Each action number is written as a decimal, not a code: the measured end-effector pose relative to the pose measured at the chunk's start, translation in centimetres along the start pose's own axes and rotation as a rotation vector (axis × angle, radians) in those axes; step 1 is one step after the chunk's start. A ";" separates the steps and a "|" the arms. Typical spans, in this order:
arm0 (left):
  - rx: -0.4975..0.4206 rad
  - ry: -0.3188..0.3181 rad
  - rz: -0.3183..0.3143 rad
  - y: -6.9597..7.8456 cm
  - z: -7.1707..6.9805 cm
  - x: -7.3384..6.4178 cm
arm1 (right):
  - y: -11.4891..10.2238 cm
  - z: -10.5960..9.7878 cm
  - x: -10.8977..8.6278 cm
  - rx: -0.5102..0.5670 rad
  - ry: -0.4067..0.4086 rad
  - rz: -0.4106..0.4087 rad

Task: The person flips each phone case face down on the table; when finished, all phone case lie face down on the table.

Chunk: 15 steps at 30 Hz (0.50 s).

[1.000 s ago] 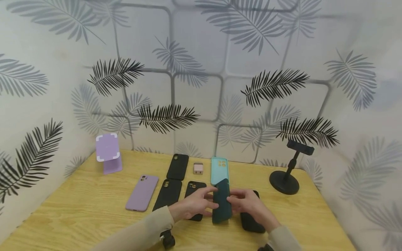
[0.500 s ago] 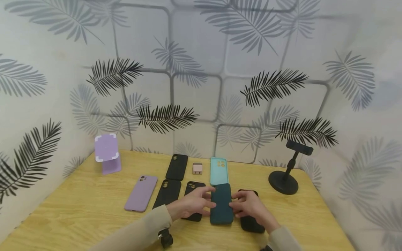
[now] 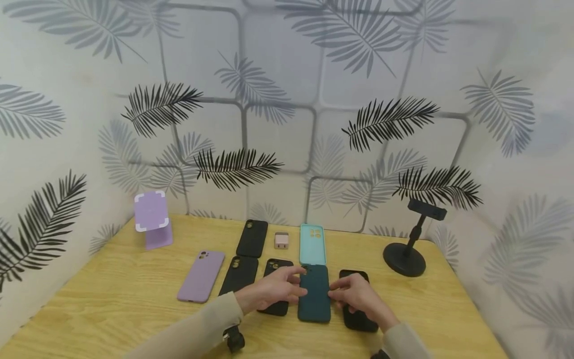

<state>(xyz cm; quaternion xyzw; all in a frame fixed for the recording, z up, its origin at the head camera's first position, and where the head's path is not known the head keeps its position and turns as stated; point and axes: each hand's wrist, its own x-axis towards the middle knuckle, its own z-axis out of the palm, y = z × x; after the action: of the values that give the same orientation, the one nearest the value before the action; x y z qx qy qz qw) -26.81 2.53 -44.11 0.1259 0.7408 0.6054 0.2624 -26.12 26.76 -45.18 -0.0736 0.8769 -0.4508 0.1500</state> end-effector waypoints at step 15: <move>0.011 -0.013 -0.017 0.2 0.1 -0.1 | 0.0 0.0 -0.1 0.009 0.016 0.017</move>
<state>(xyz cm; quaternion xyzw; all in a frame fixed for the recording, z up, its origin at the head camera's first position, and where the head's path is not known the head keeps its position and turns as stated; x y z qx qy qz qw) -26.64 2.63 -43.90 0.1251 0.7436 0.5981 0.2715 -26.04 26.75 -45.19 -0.0618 0.8766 -0.4539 0.1472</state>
